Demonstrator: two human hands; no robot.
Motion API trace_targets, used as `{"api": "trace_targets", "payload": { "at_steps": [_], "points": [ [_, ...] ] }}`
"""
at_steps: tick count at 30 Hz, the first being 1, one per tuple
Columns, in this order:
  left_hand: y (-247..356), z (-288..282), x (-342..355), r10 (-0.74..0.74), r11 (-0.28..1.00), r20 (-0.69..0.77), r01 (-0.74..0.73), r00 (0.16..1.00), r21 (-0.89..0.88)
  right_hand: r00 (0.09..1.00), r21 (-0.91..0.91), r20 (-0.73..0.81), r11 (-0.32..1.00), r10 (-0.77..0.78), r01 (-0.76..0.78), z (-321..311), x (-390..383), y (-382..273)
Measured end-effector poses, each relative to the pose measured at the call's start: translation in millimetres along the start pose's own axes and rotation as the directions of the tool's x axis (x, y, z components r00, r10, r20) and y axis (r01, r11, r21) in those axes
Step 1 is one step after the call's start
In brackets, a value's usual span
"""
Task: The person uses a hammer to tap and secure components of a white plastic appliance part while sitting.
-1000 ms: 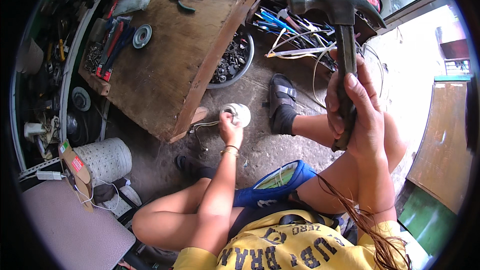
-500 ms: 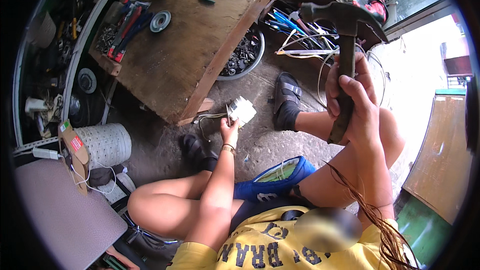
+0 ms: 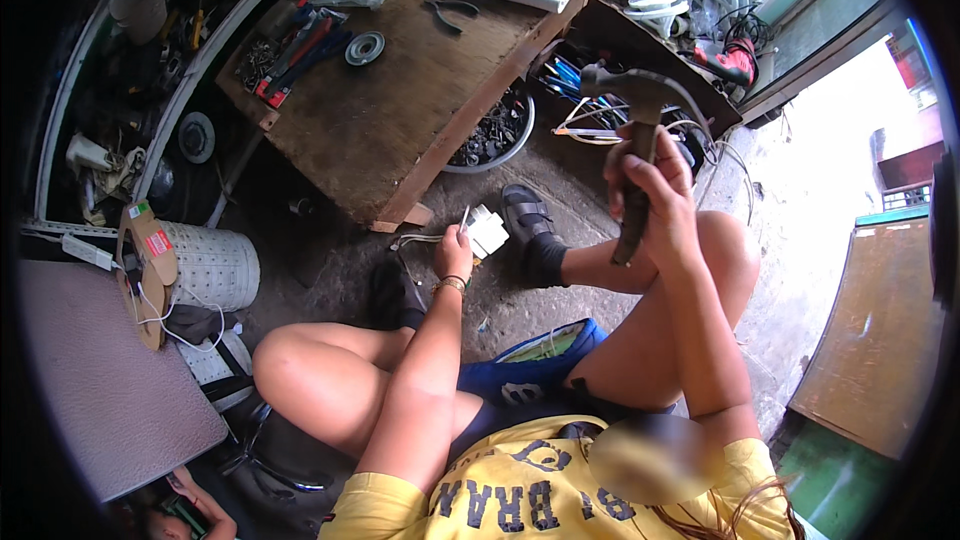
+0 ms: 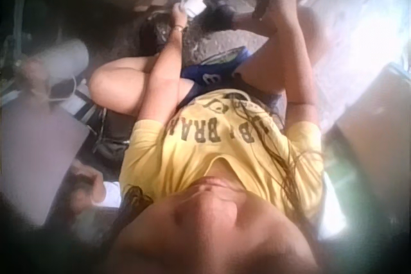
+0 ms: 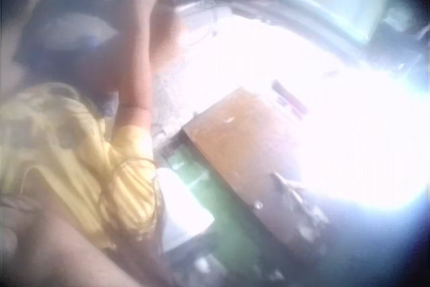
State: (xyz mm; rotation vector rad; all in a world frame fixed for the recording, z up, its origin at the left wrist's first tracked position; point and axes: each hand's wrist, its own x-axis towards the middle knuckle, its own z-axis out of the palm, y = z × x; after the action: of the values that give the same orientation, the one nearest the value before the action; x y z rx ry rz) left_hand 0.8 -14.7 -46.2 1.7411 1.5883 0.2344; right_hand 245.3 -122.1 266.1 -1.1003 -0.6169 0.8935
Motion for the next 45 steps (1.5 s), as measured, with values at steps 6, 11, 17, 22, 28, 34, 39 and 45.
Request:
{"api": "trace_targets", "payload": {
  "at_steps": [6, 11, 17, 22, 28, 34, 39, 45],
  "points": [
    [17, -31, 16, 0.223, 0.807, 0.204, -0.063, 0.953, -0.587, 0.984, 0.243, -0.089, 0.962, 0.152, -0.126, -7, 2, 14],
    [90, -64, 26, 0.465, 0.785, 0.187, -0.305, 0.866, -0.54, 0.99, 0.086, -0.13, 0.996, 0.05, -0.039, -22, 6, 21],
    [113, -70, 22, 0.08, 0.835, 0.358, 0.134, 0.93, -0.534, 0.965, -0.034, -0.161, 0.976, 0.205, -0.213, -40, 3, 43],
    [153, -61, 21, 0.01, 0.049, 0.584, 0.583, 0.812, -0.811, 0.985, -0.374, -0.136, 0.915, 0.107, -0.151, -16, 4, 87],
    [208, -62, 11, 0.009, 0.082, 0.529, 0.526, 0.849, -0.846, 0.998, -0.348, -0.049, 0.937, -0.031, 0.012, 19, 7, 121],
    [190, -70, 9, 0.051, 0.844, 0.245, 0.089, 0.968, -0.528, 0.991, -0.474, -0.128, 0.88, -0.027, -0.037, 18, 40, 119],
    [169, -78, 15, 0.773, 0.634, 0.13, -0.758, 0.621, -0.153, 0.989, -0.597, -0.119, 0.79, 0.084, -0.139, 4, 48, 145],
    [158, -75, 26, 0.674, 0.726, 0.284, -0.682, 0.682, -0.086, 0.987, -0.534, -0.102, 0.829, 0.127, -0.162, -1, 45, 170]
  ]
}}
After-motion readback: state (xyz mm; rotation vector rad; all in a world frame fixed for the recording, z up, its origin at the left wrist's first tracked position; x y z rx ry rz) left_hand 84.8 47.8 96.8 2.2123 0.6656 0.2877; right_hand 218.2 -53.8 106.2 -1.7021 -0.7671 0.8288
